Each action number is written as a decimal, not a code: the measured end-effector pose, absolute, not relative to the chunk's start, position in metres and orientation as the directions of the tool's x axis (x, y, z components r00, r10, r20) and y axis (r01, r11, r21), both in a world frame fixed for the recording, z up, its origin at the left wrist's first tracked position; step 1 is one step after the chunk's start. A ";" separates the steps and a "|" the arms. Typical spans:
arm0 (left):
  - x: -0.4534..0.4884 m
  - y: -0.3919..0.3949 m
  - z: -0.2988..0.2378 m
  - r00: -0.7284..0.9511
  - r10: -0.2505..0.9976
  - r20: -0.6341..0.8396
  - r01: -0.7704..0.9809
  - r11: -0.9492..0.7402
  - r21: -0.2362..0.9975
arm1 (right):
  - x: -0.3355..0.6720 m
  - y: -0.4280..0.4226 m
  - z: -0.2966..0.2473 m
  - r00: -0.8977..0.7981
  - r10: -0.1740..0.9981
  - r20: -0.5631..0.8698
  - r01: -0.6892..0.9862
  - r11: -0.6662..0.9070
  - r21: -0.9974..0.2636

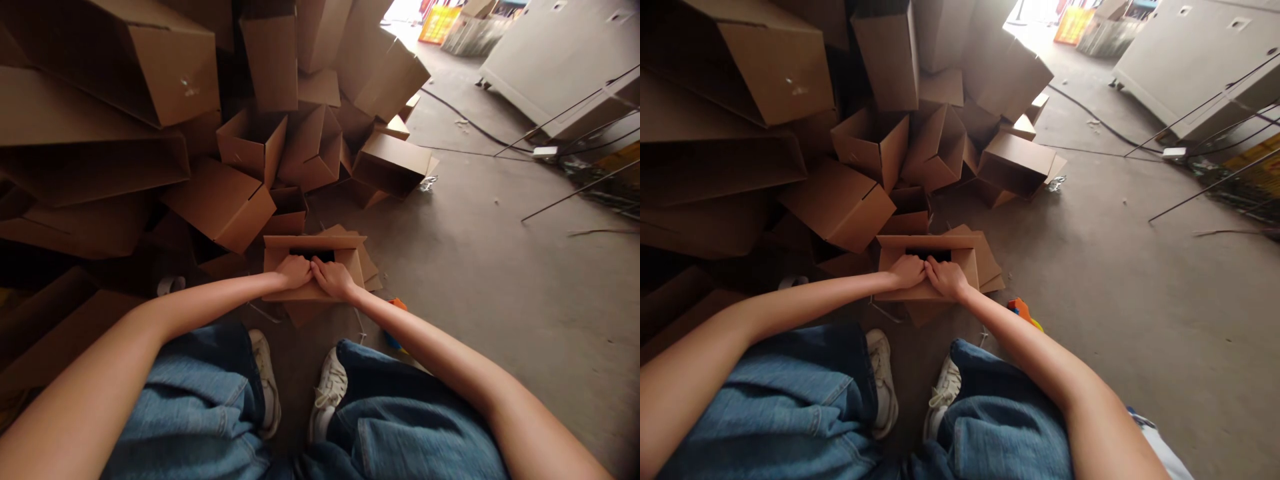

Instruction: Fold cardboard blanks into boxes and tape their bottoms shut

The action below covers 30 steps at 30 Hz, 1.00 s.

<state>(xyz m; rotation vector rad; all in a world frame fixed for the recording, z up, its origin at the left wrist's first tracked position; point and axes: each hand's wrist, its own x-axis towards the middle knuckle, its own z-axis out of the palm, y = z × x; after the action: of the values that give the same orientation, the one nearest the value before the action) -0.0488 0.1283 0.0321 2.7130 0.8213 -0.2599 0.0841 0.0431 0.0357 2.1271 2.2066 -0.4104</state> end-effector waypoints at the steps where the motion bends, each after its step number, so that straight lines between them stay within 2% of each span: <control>1: -0.049 0.128 0.034 0.818 0.516 -0.256 0.569 -0.790 0.228 | 0.084 0.043 0.036 -0.054 0.974 -0.219 0.988 0.020 -0.154; 30: -0.048 0.127 0.036 0.810 0.524 -0.264 0.580 -0.782 0.229 | 0.086 0.046 0.034 -0.073 0.966 -0.246 0.990 0.039 -0.139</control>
<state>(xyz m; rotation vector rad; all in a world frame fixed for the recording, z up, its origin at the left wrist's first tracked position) -0.0481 0.1272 0.0365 2.6966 0.8438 -0.2683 0.0861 0.0465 0.0337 2.0796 2.2013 -0.4177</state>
